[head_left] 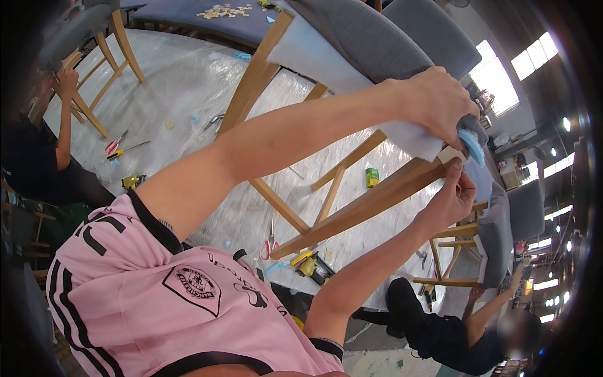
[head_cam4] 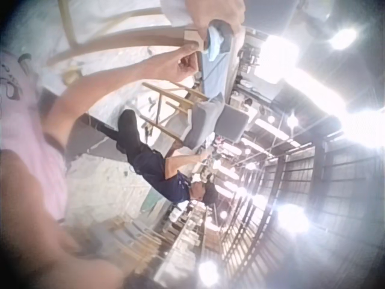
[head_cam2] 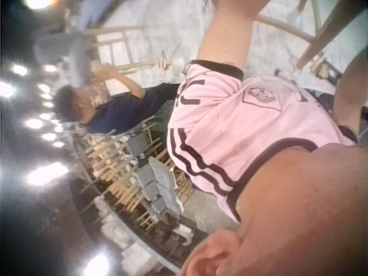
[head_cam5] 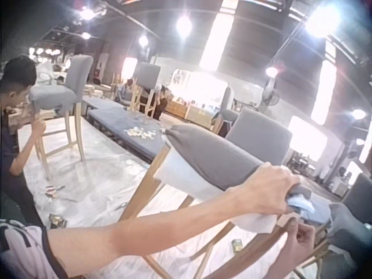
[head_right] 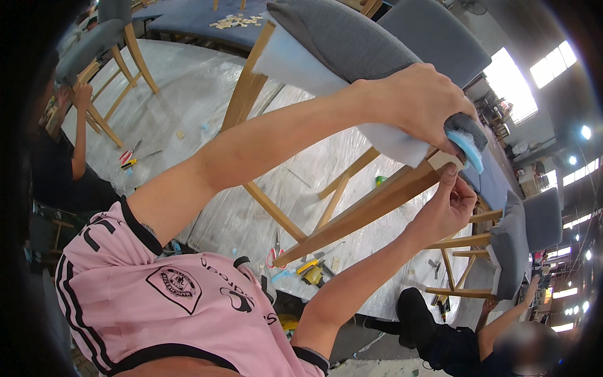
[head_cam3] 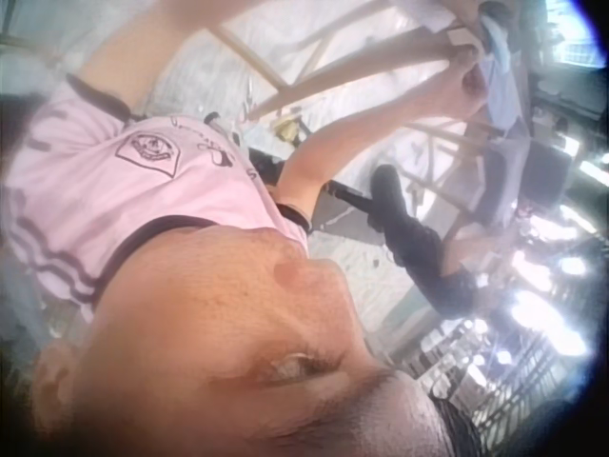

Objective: The person upholsters a wooden chair by pulling and smoothing gray fabric over the seat, then securing it with a pneumatic staple gun. The person repeatedly adjusts the fabric, trims excess material with a utility knife, and staples the edges to the underside of the seat frame.

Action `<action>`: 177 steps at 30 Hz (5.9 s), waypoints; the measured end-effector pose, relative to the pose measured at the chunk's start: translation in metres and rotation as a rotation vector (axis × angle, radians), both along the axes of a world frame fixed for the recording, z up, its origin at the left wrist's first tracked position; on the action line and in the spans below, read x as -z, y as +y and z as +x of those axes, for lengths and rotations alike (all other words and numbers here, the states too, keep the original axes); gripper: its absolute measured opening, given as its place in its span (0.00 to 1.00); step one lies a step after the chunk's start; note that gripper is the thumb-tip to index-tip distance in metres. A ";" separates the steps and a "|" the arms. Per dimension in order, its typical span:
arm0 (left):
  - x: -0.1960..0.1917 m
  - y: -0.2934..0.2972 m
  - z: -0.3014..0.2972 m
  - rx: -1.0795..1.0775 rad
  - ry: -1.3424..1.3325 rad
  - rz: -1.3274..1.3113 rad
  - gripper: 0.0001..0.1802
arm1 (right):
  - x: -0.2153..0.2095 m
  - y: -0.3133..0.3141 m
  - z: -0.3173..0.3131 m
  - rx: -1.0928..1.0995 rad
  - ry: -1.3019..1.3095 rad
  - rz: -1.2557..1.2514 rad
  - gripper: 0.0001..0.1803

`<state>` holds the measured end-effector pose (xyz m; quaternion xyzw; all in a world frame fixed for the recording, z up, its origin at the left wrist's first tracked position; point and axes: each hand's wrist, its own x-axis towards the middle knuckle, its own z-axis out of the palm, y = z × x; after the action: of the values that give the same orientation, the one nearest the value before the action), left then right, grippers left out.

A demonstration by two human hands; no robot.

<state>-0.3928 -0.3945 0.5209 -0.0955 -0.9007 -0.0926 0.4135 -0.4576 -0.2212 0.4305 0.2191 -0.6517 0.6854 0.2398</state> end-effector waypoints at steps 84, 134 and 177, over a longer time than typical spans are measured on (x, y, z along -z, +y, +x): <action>-0.005 0.000 -0.005 -0.066 -0.099 -0.055 0.38 | 0.028 -0.005 -0.021 -0.455 -0.040 -0.298 0.12; -0.007 -0.005 -0.016 -0.080 -0.163 -0.019 0.40 | 0.566 0.241 0.027 -0.422 -0.516 1.725 0.39; -0.006 -0.001 0.003 -0.010 -0.113 -0.057 0.31 | -0.025 0.026 0.098 -0.186 -0.045 0.116 0.20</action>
<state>-0.3898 -0.3953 0.5267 -0.0972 -0.9255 -0.0701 0.3594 -0.3598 -0.1949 0.4555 0.2765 -0.6722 0.6707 0.1476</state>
